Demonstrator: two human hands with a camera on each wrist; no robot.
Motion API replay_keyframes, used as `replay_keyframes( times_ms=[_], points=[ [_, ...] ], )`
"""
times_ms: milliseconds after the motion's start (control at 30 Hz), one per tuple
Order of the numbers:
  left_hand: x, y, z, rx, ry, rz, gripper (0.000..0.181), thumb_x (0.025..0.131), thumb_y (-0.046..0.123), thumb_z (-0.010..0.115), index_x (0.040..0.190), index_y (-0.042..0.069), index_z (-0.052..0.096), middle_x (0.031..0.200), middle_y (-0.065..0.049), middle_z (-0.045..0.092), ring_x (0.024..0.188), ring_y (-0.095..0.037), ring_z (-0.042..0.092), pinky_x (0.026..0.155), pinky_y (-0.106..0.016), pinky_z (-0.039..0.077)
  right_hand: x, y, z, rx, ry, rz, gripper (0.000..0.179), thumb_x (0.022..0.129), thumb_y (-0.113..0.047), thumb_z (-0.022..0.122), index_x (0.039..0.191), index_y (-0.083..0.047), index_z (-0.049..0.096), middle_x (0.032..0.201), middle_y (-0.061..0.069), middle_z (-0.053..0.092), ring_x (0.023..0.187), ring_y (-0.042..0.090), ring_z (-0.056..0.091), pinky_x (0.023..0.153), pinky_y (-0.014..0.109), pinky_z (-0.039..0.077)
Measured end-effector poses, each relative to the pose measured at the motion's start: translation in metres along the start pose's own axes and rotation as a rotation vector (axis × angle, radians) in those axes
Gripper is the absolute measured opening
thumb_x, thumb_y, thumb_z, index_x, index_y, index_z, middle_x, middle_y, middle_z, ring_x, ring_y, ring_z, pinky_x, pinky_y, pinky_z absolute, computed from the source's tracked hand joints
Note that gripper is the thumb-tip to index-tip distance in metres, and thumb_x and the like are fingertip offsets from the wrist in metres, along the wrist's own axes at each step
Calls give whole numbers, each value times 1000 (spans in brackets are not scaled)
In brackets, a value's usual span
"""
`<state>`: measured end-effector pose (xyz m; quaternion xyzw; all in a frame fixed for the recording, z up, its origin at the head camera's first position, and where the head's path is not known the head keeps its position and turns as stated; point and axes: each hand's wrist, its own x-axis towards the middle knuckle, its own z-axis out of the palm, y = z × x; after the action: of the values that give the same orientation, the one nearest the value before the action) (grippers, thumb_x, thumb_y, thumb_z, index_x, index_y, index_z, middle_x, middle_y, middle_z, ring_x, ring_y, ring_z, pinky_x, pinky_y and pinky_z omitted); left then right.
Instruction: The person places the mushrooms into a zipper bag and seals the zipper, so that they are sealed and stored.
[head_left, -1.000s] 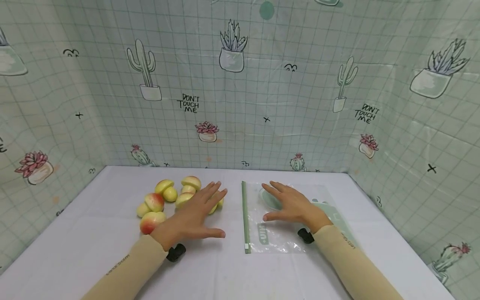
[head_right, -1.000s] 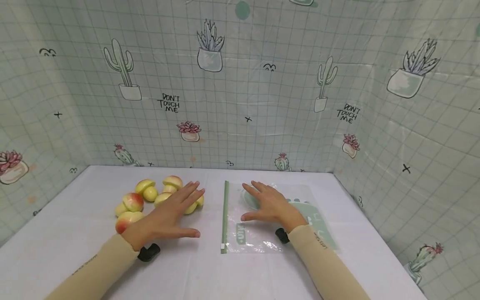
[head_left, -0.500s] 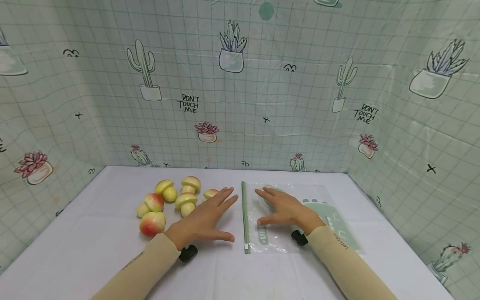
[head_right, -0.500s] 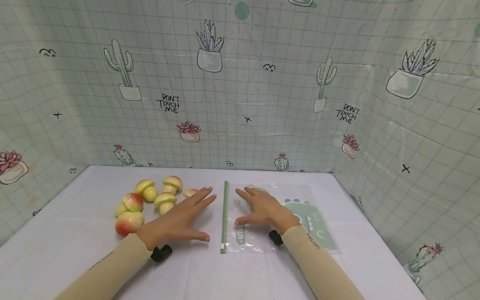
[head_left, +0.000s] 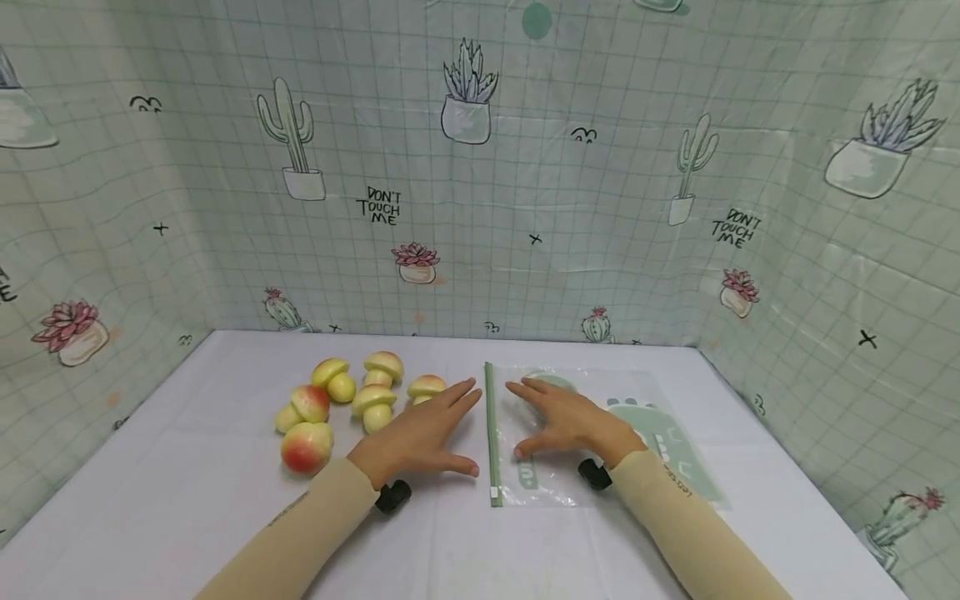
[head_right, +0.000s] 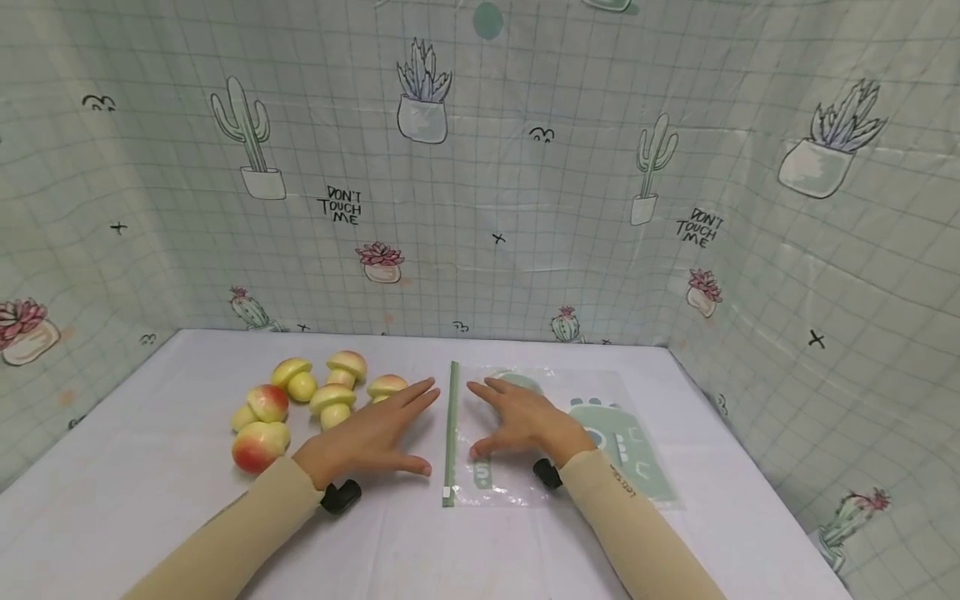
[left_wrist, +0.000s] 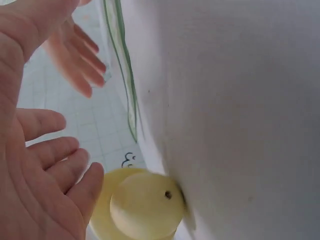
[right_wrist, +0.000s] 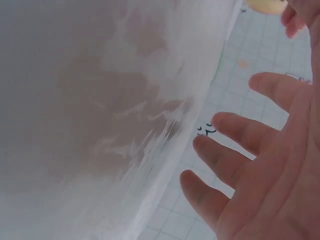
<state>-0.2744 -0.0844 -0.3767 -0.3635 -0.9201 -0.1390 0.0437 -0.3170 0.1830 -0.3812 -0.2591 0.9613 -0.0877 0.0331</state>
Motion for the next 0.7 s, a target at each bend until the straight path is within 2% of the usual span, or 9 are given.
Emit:
replay_keyframes(
  times_ms=[67,300,533,700],
  points=[
    [2,0,0,-11,-23,-24,105,74,62,70,151,8,25,157,-9,18,138,-25,31,107,-39,35,1,0,-1,5,-19,-9,107,62,-78,67,151,-36,25,155,2,26,138,28,32,107,50,31],
    [7,-1,3,-38,-60,-90,103,74,63,70,150,7,28,156,-9,22,140,-25,29,110,-39,31,1,-4,0,25,-70,7,108,60,-78,67,150,-35,27,156,2,25,139,27,29,108,50,30],
    [13,-3,9,-72,-98,-120,102,75,64,69,150,7,29,155,-10,24,140,-26,28,111,-41,30,-1,-9,1,58,-129,49,103,63,-73,71,150,-35,29,156,1,24,141,26,25,109,51,28],
    [16,-2,9,-87,-116,-145,101,75,64,69,149,8,30,155,-9,26,140,-26,28,111,-41,30,0,-7,3,63,-173,44,102,64,-72,70,149,-31,32,157,3,21,143,27,20,111,52,24]
  ],
)
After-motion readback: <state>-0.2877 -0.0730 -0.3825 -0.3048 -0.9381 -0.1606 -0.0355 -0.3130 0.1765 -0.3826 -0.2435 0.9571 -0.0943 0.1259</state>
